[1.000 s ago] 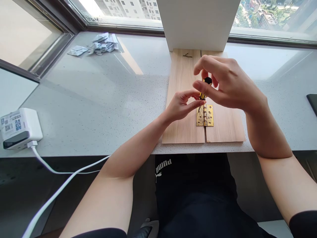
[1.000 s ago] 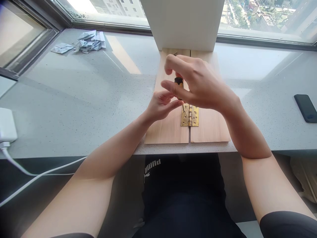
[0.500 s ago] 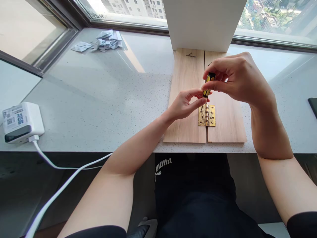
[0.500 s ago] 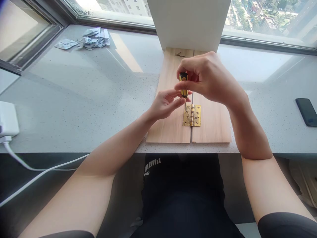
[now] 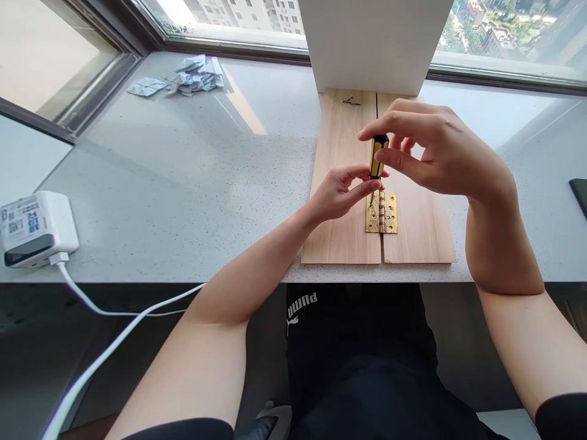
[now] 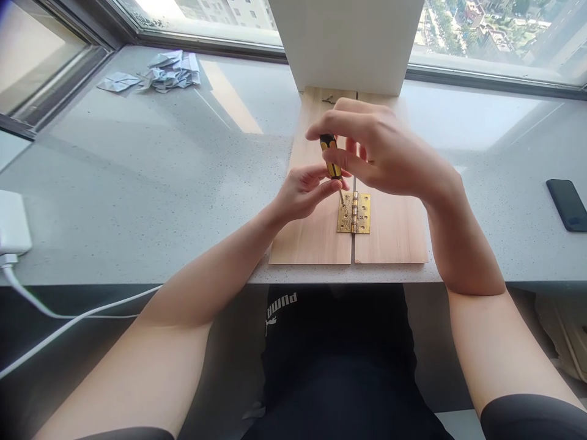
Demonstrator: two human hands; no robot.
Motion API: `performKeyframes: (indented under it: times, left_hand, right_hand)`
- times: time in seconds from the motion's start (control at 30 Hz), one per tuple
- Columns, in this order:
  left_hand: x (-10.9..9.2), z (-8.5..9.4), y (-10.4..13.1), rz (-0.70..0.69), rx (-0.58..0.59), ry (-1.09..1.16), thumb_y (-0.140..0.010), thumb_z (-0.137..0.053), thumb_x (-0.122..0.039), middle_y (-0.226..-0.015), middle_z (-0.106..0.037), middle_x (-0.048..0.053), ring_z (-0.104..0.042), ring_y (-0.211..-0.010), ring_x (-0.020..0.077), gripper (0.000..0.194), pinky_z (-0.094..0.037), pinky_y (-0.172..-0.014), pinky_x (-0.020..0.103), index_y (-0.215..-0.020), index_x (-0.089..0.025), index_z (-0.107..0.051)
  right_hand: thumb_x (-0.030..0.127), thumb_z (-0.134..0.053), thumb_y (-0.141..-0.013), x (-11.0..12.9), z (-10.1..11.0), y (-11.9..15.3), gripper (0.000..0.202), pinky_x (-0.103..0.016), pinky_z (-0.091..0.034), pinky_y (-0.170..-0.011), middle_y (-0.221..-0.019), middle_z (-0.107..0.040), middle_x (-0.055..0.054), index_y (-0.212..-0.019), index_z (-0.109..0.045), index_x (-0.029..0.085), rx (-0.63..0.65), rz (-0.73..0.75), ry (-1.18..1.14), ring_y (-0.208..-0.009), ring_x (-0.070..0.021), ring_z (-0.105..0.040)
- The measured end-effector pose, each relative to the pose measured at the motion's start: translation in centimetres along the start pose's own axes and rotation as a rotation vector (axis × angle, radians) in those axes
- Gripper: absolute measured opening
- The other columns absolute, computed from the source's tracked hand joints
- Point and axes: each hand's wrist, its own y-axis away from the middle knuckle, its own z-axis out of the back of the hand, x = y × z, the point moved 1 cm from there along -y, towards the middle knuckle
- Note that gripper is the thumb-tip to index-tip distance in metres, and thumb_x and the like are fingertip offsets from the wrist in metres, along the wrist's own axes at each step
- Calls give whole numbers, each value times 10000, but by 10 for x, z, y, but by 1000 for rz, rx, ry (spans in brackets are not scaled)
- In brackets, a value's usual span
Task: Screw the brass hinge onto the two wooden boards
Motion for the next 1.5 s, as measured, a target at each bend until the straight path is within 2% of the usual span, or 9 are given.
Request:
performKeyframes:
  times: [0.13,0.27,0.53,0.8,1.03,1.23,1.3,1.4,1.5]
  left_hand:
    - [-4,0,0,26,17,-4,-1128,-920,-721,-1100,-928,85,-905,-1064,274,468,-749,-987,431,-1292,-284,-962]
    - [-7,-3,0,57,21,30,-1143,-872,-772,-1106,-930,98,-914,-1057,280,524,-748,-995,445,-1286,-277,-963]
    - [-2,-7,2,10,-8,-45,-1097,-892,-826,-989,-897,79,-876,-955,272,561,-708,-853,417,-1083,-266,-931]
    - [-4,-7,2,3,28,-46,-1171,-818,-781,-961,-894,73,-886,-921,257,554,-724,-842,389,-1037,-249,-899]
    - [-7,-6,2,32,40,-60,-1202,-787,-764,-991,-900,100,-900,-1014,272,564,-739,-935,388,-1077,-226,-903]
    - [6,-13,3,1,-60,5,-1108,-880,-833,-1061,-900,75,-899,-966,239,609,-734,-867,361,-1247,-244,-816]
    - [7,-14,3,10,-56,6,-1138,-843,-827,-1027,-893,66,-903,-936,236,584,-735,-846,365,-1202,-247,-818]
    - [2,-14,4,23,-29,13,-1158,-823,-815,-990,-891,62,-914,-933,247,569,-746,-849,378,-1188,-247,-838]
    - [-5,-13,3,35,-2,28,-1153,-849,-789,-979,-893,63,-921,-961,260,546,-758,-875,391,-1205,-245,-856]
  right_hand:
    - [382,-748,-1171,-3,7,0,211,-399,-643,-902,-1155,-895,-56,-1289,-884,272,32,16,-123,-969,-227,-817]
    - [352,-880,-1072,-2,7,-2,102,-419,-619,-857,-952,-845,-35,-1053,-834,263,-42,-3,-15,-847,-229,-756]
    - [580,-669,-1202,15,-25,-12,517,-423,-427,-728,-723,-557,-18,-809,-515,282,-74,-144,331,-715,-225,-521]
    - [460,-667,-1219,10,-2,-3,206,-389,-518,-825,-929,-745,-22,-1164,-755,282,60,14,61,-826,-217,-645]
    - [481,-739,-1174,-3,-12,-10,326,-386,-508,-753,-768,-657,3,-937,-625,289,-31,-78,132,-737,-206,-557]
    - [487,-681,-1195,6,-26,-12,553,-398,-452,-687,-634,-471,6,-738,-442,287,-120,-156,264,-652,-198,-479]
    - [494,-695,-1191,9,-22,-8,482,-391,-470,-696,-675,-542,-7,-787,-540,281,-132,-149,256,-680,-206,-533]
    - [464,-679,-1206,11,-10,-2,251,-370,-531,-765,-832,-708,-21,-1055,-738,272,-79,-53,165,-777,-213,-649]
    - [425,-664,-1216,7,2,0,204,-372,-556,-804,-916,-774,-21,-1140,-779,275,0,27,81,-807,-207,-677]
